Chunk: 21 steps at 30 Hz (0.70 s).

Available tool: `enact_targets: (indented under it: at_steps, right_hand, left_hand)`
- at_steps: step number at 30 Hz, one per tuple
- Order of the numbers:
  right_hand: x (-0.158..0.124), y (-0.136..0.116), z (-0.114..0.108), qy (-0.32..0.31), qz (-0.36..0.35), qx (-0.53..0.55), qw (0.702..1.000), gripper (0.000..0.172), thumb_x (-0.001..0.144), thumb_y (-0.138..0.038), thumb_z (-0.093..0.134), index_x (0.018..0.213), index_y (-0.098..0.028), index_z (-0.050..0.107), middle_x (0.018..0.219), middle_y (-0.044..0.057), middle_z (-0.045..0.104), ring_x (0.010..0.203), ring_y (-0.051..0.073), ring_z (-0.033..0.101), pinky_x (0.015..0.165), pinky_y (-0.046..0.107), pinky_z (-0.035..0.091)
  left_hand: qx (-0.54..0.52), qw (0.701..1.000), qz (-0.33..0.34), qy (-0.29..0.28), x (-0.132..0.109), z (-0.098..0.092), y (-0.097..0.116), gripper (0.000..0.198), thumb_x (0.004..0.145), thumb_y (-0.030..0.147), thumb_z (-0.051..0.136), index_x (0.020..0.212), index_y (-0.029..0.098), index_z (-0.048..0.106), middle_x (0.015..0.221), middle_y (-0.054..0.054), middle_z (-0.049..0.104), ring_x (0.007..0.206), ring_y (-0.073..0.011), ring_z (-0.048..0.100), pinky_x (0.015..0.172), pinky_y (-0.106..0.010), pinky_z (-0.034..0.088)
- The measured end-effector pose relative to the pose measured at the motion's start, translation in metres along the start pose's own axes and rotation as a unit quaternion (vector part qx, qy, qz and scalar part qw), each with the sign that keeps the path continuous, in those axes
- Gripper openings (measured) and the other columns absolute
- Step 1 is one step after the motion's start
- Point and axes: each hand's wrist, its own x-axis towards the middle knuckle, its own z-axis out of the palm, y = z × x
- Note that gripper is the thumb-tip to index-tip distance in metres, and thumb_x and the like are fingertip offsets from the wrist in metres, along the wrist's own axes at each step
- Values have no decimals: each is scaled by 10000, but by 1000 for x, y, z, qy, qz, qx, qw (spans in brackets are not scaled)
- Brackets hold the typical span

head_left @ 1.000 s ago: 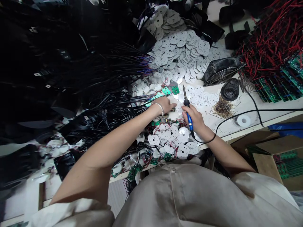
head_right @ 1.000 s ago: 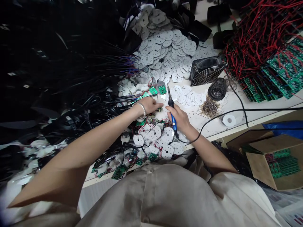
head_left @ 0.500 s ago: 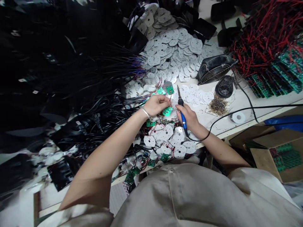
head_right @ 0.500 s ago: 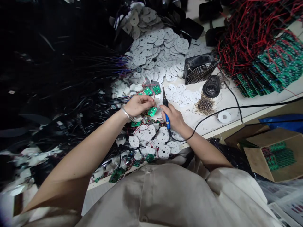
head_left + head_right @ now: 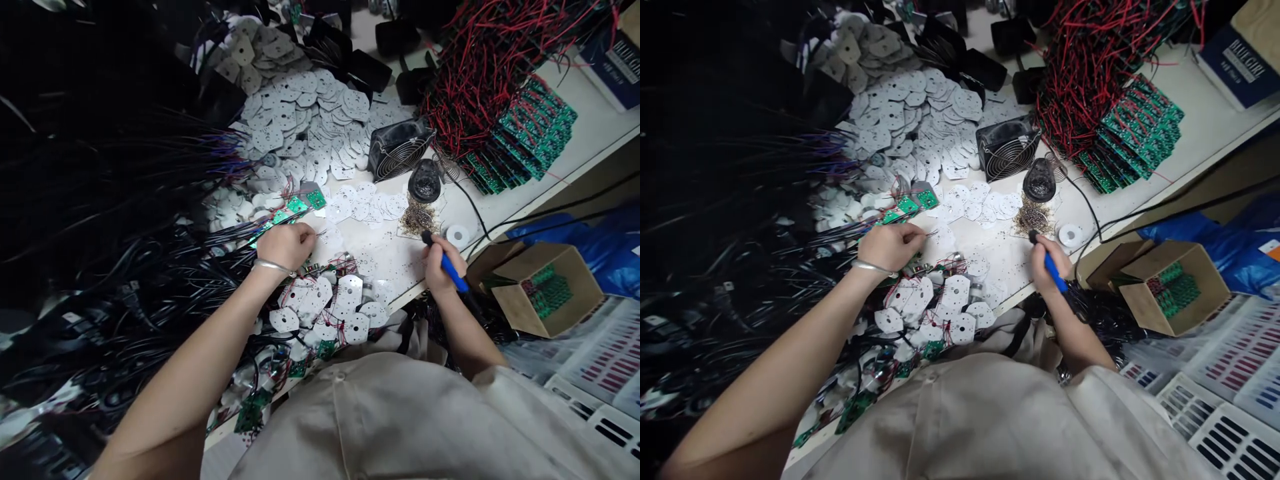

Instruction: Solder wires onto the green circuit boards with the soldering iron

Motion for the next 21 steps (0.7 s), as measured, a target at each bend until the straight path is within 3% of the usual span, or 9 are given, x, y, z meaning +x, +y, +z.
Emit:
enact_targets:
  at_steps: [4, 7, 10, 13, 17, 21]
  right_hand:
    - [-4, 21, -7, 56, 115, -26, 991, 373, 948, -477, 518, 970, -155, 703, 507, -30, 599, 435, 162, 614, 589, 324, 570]
    - [-3, 25, -3, 47, 131, -39, 989, 418, 954, -515, 494, 988, -152, 698, 504, -31, 604, 467, 168, 640, 637, 333, 582]
    - [-1, 24, -1, 38, 135, -44, 989, 430, 957, -520, 494, 1002, -147, 704, 506, -27, 614, 487, 171, 654, 667, 339, 589]
    - [1, 24, -2, 33, 126, -35, 991, 433, 951, -515, 513, 993, -136, 718, 510, -14, 627, 482, 170, 652, 639, 329, 586]
    - [3, 25, -1, 14, 123, -33, 992, 454, 941, -532, 508, 979, -134, 723, 508, -9, 631, 476, 165, 644, 607, 315, 587]
    - [3, 26, -1, 11, 137, -31, 990, 457, 928, -538, 510, 981, -136, 722, 506, -15, 625, 483, 163, 646, 627, 325, 591]
  left_hand:
    - [6, 1000, 25, -14, 0, 5, 0, 284, 839, 380, 551, 910, 232, 783, 798, -64, 746, 779, -257, 676, 637, -304, 448]
    - [-117, 992, 47, -33, 2, 5, -7, 263, 808, 393, 577, 824, 188, 741, 647, -38, 670, 641, -196, 616, 611, -279, 449]
    - [-308, 947, 53, -68, 7, -5, -16, 270, 738, 435, 644, 778, 169, 673, 660, -30, 658, 634, -158, 600, 636, -260, 489]
    - [-390, 915, 31, -96, 15, -17, -22, 270, 677, 426, 675, 766, 174, 644, 676, -29, 657, 630, -153, 591, 623, -261, 491]
    - [-268, 962, 10, -55, 26, -19, -19, 197, 692, 374, 620, 698, 178, 634, 576, -3, 574, 535, -133, 483, 548, -258, 407]
    - [-105, 991, 85, -17, 25, -6, -7, 182, 736, 315, 544, 685, 175, 648, 635, -32, 621, 608, -161, 528, 623, -273, 419]
